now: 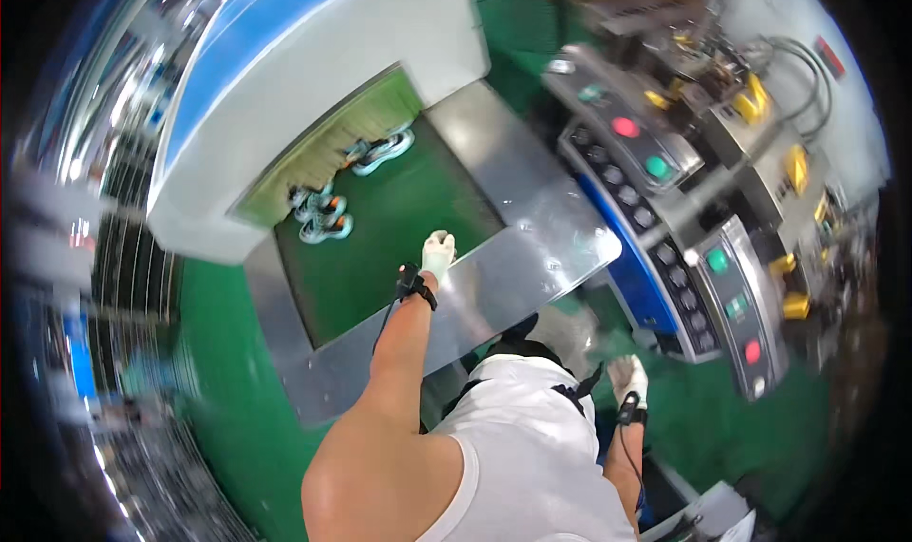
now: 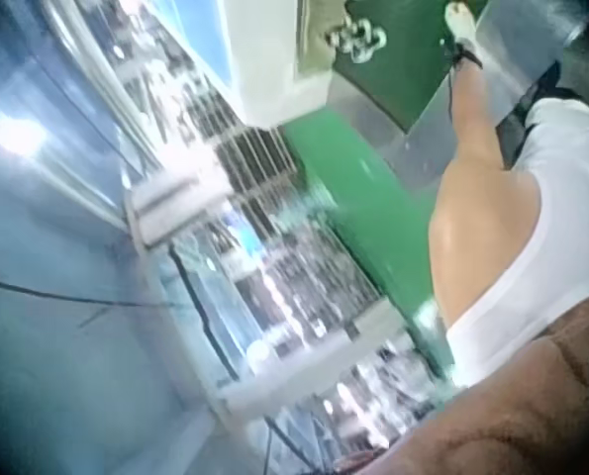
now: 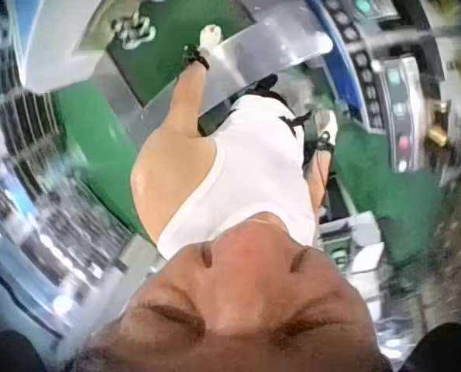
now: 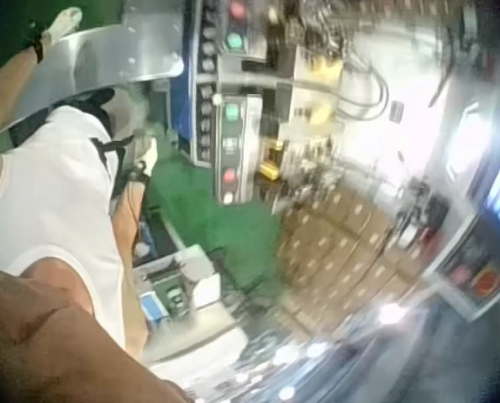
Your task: Operating industrial machinery to shape and process sneakers in a footwear factory.
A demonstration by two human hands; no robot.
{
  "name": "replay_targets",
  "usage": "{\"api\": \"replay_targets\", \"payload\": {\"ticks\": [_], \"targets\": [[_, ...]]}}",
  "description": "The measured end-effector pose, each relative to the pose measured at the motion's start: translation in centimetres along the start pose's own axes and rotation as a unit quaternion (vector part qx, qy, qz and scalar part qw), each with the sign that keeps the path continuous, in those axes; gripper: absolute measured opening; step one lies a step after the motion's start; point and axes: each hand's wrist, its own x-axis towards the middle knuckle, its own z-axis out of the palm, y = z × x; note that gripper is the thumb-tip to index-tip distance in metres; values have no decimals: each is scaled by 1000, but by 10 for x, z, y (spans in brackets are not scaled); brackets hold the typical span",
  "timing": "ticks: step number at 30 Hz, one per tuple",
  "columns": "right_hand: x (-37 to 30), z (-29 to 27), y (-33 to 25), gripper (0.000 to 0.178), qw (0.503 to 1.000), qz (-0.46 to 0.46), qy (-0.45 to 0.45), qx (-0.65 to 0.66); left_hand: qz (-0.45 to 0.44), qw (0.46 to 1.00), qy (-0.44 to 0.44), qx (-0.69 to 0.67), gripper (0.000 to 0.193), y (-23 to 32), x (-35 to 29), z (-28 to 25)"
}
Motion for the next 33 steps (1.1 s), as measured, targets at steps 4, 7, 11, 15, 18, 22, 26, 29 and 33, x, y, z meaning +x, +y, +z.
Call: {"api": "replay_targets", "payload": {"ticks": [4,7,11,15,18,22,26,29,33], "targets": [[38,11,24,61,980,87,-6,-178,-10,971,159,181,62,-50,16,-101],[27,69,22,43,956,121,42,-265,-58,945,281,157,84,-90,51,-200],[11,115,-4,41,942,119,40,-311,-16,938,323,125,83,-76,112,-272],[16,161,-16,36,942,116,9,-315,95,942,265,184,52,-101,165,-289],[12,216,-11,32,932,93,-10,-350,93,935,276,202,32,-93,157,-282],[-8,291,1,36,911,52,-102,-397,149,933,243,220,22,-61,115,-259],[-34,343,17,56,796,-66,-221,-560,166,967,104,166,20,1,45,-190],[-70,367,14,81,600,-286,-301,-684,189,968,-89,139,24,67,-14,-108],[-95,356,-29,74,594,-261,-150,-746,310,880,-350,88,29,188,-99,4]]}}
